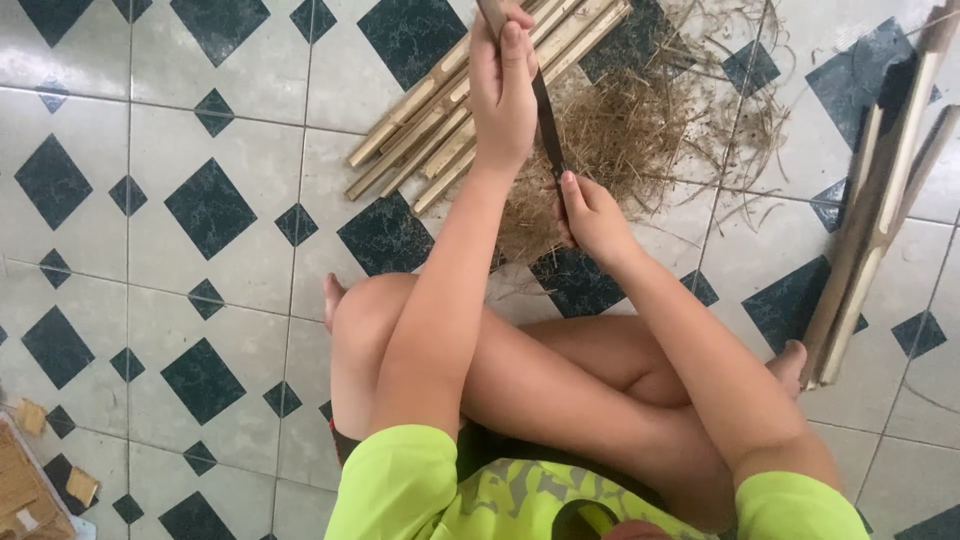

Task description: Scraping the outer layer of bamboo sticks using a knife to remove fibers.

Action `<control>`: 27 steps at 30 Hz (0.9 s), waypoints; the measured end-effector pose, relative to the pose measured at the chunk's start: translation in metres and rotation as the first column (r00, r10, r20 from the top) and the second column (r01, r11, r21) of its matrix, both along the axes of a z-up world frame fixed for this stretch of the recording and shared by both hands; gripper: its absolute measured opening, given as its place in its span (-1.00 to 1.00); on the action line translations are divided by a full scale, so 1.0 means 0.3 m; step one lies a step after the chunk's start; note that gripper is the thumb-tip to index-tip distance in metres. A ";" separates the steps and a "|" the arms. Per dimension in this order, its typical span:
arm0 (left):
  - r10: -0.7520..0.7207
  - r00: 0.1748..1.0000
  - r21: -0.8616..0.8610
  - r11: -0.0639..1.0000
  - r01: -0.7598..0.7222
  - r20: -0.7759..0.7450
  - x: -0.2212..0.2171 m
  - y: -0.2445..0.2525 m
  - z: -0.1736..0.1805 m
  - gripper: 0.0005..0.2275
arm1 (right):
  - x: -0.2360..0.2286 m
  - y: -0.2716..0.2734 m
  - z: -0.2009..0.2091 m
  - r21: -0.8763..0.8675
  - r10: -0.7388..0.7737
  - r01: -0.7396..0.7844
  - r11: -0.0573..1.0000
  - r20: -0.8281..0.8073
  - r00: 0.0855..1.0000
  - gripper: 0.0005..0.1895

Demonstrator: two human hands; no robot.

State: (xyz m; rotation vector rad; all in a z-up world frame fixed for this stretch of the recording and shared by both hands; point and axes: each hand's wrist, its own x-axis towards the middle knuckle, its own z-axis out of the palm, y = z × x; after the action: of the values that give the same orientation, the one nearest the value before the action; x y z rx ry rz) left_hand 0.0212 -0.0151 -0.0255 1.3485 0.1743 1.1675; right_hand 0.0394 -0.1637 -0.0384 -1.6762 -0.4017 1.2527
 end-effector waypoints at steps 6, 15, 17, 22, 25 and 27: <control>-0.064 0.998 -0.081 0.995 0.062 -0.025 -0.009 -0.014 0.029 -0.82 | -0.001 0.009 0.007 0.069 -0.011 0.021 0.997 -0.131 0.991 -0.65; -0.156 0.987 -0.251 0.954 0.161 0.038 0.002 0.032 -0.020 -0.86 | 0.019 0.007 0.013 0.155 -0.086 0.169 0.973 -0.438 0.895 -0.72; -0.191 0.982 -0.270 0.945 0.187 0.013 -0.020 0.014 0.016 -0.87 | 0.013 0.001 0.011 0.191 -0.058 0.154 0.969 -0.430 0.901 -0.72; -0.256 0.966 -0.351 0.902 0.250 0.031 -0.023 0.008 0.016 -0.89 | 0.014 0.000 -0.021 0.150 -0.057 0.126 0.981 -0.393 0.918 -0.72; -0.227 0.974 -0.305 0.929 0.210 -0.019 -0.024 0.009 0.006 -0.85 | 0.007 0.000 -0.017 0.017 -0.095 0.108 0.994 -0.343 0.934 -0.71; -0.269 0.963 -0.327 0.910 0.257 0.008 -0.017 0.025 -0.009 -0.81 | 0.002 0.008 0.006 0.073 -0.080 0.106 0.992 -0.303 0.950 -0.70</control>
State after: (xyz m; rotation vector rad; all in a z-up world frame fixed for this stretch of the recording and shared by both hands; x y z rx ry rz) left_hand 0.0161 -0.0077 -0.0281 1.0628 0.1961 0.8436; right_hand 0.0401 -0.1613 -0.0366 -1.3860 -0.1884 1.3721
